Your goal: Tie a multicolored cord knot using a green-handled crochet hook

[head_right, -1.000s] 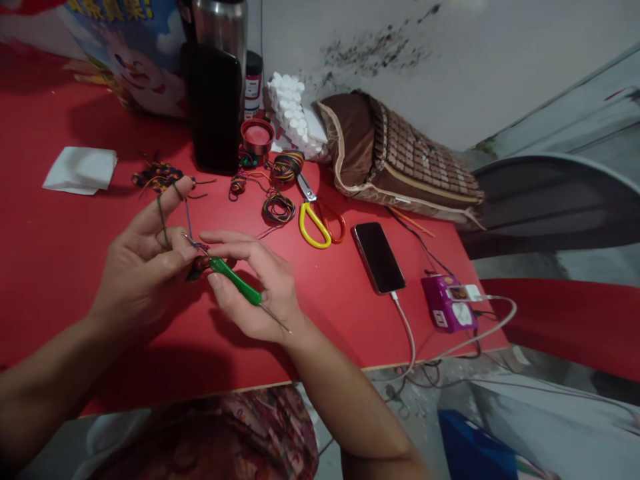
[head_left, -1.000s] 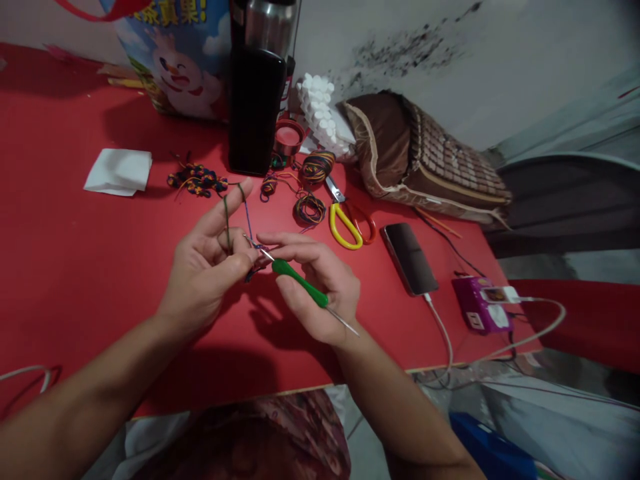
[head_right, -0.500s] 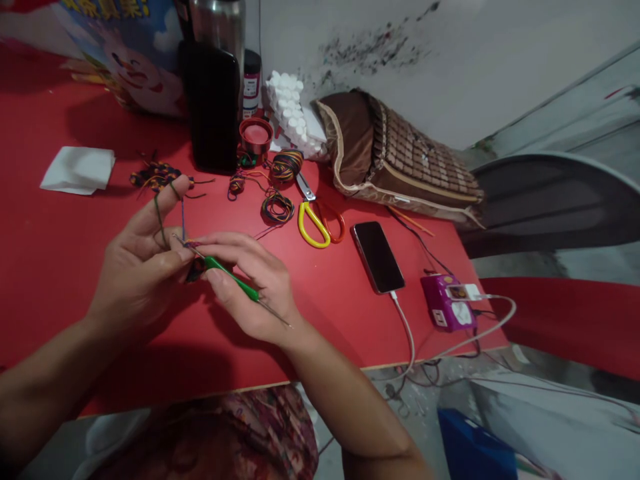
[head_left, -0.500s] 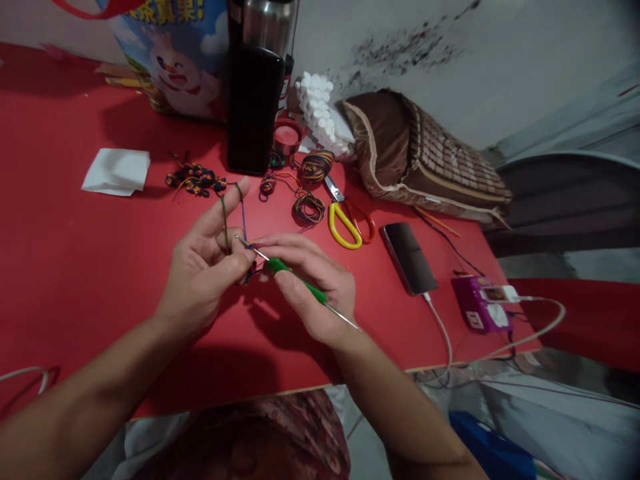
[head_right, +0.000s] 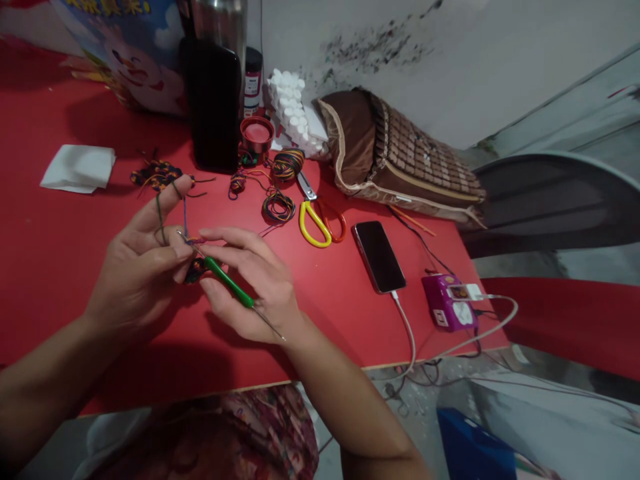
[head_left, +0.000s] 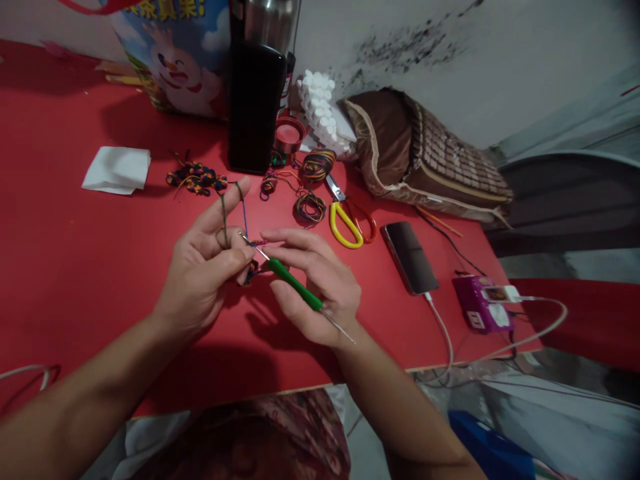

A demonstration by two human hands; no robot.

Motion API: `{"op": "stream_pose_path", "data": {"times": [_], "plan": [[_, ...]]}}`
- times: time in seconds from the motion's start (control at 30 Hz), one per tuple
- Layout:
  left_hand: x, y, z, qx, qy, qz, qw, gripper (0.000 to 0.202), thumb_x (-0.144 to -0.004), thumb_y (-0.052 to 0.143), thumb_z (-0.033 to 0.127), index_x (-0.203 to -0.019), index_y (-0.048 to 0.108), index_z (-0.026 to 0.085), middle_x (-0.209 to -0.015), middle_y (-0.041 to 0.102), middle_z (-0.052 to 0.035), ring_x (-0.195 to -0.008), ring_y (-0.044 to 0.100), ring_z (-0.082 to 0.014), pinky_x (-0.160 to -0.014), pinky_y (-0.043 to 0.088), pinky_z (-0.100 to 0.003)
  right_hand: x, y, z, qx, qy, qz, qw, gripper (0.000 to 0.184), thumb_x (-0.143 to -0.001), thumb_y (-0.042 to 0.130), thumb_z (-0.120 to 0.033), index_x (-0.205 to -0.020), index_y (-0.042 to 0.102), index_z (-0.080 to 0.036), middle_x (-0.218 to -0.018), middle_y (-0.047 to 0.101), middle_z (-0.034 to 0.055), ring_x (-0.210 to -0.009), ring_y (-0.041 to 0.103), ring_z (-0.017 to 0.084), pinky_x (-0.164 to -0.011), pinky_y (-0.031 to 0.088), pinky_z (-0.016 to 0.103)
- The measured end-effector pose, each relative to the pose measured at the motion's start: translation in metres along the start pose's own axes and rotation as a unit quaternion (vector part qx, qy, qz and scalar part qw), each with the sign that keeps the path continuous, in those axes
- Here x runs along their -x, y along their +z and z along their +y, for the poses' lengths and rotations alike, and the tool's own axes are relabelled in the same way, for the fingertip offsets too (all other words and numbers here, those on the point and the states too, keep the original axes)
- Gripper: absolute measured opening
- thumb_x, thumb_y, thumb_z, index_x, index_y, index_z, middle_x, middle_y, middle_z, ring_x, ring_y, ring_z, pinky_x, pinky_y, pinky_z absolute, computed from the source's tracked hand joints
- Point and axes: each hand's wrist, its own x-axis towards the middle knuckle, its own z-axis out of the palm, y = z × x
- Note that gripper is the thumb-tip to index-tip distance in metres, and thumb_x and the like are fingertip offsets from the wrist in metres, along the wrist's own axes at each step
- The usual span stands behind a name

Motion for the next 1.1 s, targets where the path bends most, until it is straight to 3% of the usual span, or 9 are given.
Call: {"op": "stream_pose_path", "data": {"times": [0.23, 0.6, 0.83, 1.1], "plan": [[0.0004, -0.0008, 0.0007, -0.033, -0.009, -0.003, 0.999, 0.063, -0.082, 0.077, 0.006, -0.139, 0.074, 0.032, -0.057, 0.056, 0.0087, -0.048, 0.044, -0.0082, -0.051, 0.041, -0.024, 0.0020, 0.0013, 0.0024, -0.020, -0.020, -0.018, 0.999, 0.040, -0.100, 0.064, -0.016, -0.139, 0.069, -0.022, -0.148, 0.072, 0.0149, -0.134, 0.072, 0.027, -0.109, 0.065, 0.048], [0.0004, -0.0037, -0.0035, -0.030, 0.015, -0.018, 0.999, 0.065, -0.084, 0.077, 0.005, -0.144, 0.071, 0.030, -0.059, 0.055, 0.0086, -0.049, 0.046, -0.0066, -0.052, 0.042, -0.020, -0.0003, 0.0002, -0.0053, 0.003, -0.006, 0.003, 1.000, 0.033, -0.098, 0.067, -0.011, -0.129, 0.073, -0.021, -0.130, 0.081, 0.0131, -0.122, 0.078, 0.024, -0.105, 0.067, 0.043], [0.0010, -0.0009, -0.0014, -0.033, 0.000, -0.001, 0.999, 0.067, -0.080, 0.079, 0.008, -0.141, 0.074, 0.033, -0.059, 0.060, 0.0063, -0.049, 0.050, -0.0110, -0.048, 0.041, -0.026, 0.0019, 0.0020, -0.0053, 0.024, 0.013, 0.046, 0.999, 0.026, -0.098, 0.069, -0.010, -0.120, 0.078, -0.022, -0.118, 0.084, 0.0104, -0.112, 0.080, 0.023, -0.099, 0.069, 0.039], [-0.0004, -0.0035, -0.0040, -0.026, 0.025, -0.022, 0.999, 0.065, -0.083, 0.077, 0.004, -0.141, 0.075, 0.034, -0.061, 0.061, 0.0066, -0.051, 0.051, -0.0090, -0.051, 0.043, -0.022, 0.0017, 0.0046, -0.0070, -0.037, 0.065, 0.037, 0.996, 0.025, -0.105, 0.061, -0.018, -0.123, 0.078, -0.024, -0.128, 0.082, 0.0100, -0.122, 0.077, 0.024, -0.105, 0.067, 0.046]]}}
